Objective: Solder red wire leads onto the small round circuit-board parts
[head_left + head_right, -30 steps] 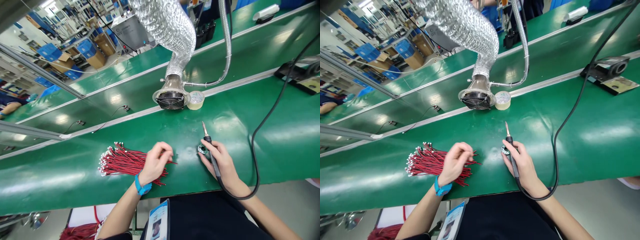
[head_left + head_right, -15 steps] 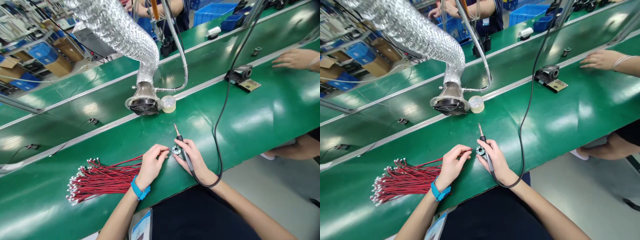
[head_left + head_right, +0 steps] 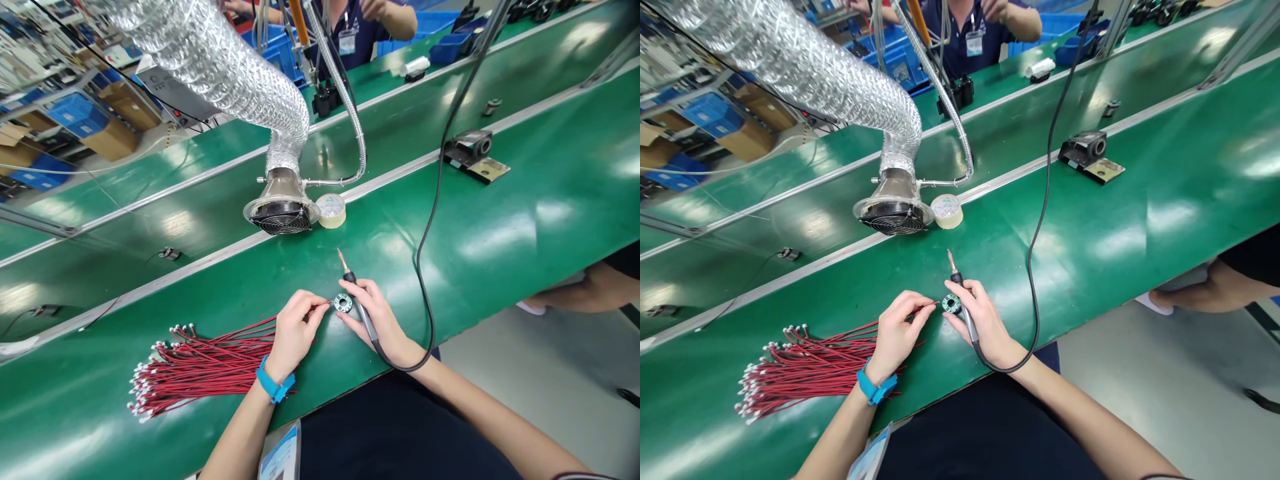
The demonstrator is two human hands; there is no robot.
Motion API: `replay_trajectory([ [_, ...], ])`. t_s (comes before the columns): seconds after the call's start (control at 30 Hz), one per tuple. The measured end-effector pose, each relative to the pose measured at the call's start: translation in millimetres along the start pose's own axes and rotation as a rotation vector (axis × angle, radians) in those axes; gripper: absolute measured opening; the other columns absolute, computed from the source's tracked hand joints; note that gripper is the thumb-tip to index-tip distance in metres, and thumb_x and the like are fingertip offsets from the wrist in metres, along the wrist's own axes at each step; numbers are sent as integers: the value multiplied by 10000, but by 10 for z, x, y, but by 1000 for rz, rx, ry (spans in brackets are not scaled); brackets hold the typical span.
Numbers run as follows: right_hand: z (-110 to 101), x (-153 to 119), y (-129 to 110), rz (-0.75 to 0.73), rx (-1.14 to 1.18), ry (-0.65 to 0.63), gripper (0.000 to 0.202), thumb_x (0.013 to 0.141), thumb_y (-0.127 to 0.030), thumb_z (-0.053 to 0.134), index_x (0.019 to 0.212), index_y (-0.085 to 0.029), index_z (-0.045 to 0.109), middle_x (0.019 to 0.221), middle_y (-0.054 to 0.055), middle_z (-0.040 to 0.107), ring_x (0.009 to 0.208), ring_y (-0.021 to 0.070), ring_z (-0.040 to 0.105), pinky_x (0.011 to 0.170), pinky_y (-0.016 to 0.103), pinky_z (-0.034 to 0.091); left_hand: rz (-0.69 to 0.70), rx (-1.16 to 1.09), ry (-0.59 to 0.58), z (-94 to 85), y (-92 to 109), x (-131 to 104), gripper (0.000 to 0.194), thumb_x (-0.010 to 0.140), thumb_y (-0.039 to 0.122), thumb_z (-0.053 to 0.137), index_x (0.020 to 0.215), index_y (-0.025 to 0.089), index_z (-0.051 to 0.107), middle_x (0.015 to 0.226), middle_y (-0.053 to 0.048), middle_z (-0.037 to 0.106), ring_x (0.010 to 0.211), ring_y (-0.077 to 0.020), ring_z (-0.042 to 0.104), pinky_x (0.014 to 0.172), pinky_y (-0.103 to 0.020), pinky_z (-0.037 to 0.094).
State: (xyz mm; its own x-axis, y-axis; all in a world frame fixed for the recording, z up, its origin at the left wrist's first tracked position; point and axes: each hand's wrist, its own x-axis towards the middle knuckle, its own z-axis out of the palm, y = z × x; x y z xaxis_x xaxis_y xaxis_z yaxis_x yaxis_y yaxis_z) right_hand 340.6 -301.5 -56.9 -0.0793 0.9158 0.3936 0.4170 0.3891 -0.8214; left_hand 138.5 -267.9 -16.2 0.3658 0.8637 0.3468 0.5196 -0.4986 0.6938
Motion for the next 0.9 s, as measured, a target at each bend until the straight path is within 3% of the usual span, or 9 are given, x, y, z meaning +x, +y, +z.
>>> replay_trajectory([
  [0.17,46,32,-2,-19,52,-26,603,978,-142,627,1540,-315,493,1265,93,556,1121,193,671,989,346,607,-107,-115,-4,5,63,31,136,990,214,690,859,190,716,838,-11,665,727,-120,596,645,-237,447],
  [0.33,-11,69,-24,-22,147,-50,613,967,-167,665,1541,-305,499,1292,93,596,1172,184,675,1017,320,592,-233,-247,-50,45,166,107,163,958,242,707,808,181,730,935,-49,640,771,-134,601,626,-234,451],
  [0.43,-109,10,-65,-32,131,87,477,999,-169,635,1459,-284,589,1173,70,685,1057,160,713,953,290,602,-273,-256,-68,124,198,133,194,966,245,682,784,177,683,959,-54,630,784,-135,604,632,-233,456],
  [0.6,-266,-233,-133,63,12,363,191,1007,-169,590,1103,-225,745,886,23,776,761,144,748,728,256,603,-278,-194,-48,238,182,96,187,979,245,656,802,182,652,985,-57,616,817,-139,613,650,-235,463],
  [0.7,-314,-318,-157,26,-3,400,179,990,-174,576,955,-218,746,768,-7,764,637,127,723,639,242,574,-268,-172,-38,259,158,79,184,978,241,654,803,183,649,987,-55,614,819,-135,612,642,-227,460],
  [0.9,-322,-279,-166,-21,50,378,181,970,-178,570,949,-219,744,734,-19,758,586,120,706,610,241,568,-247,-146,-24,261,161,107,172,965,227,662,799,182,660,971,-55,624,813,-133,621,626,-217,469],
])
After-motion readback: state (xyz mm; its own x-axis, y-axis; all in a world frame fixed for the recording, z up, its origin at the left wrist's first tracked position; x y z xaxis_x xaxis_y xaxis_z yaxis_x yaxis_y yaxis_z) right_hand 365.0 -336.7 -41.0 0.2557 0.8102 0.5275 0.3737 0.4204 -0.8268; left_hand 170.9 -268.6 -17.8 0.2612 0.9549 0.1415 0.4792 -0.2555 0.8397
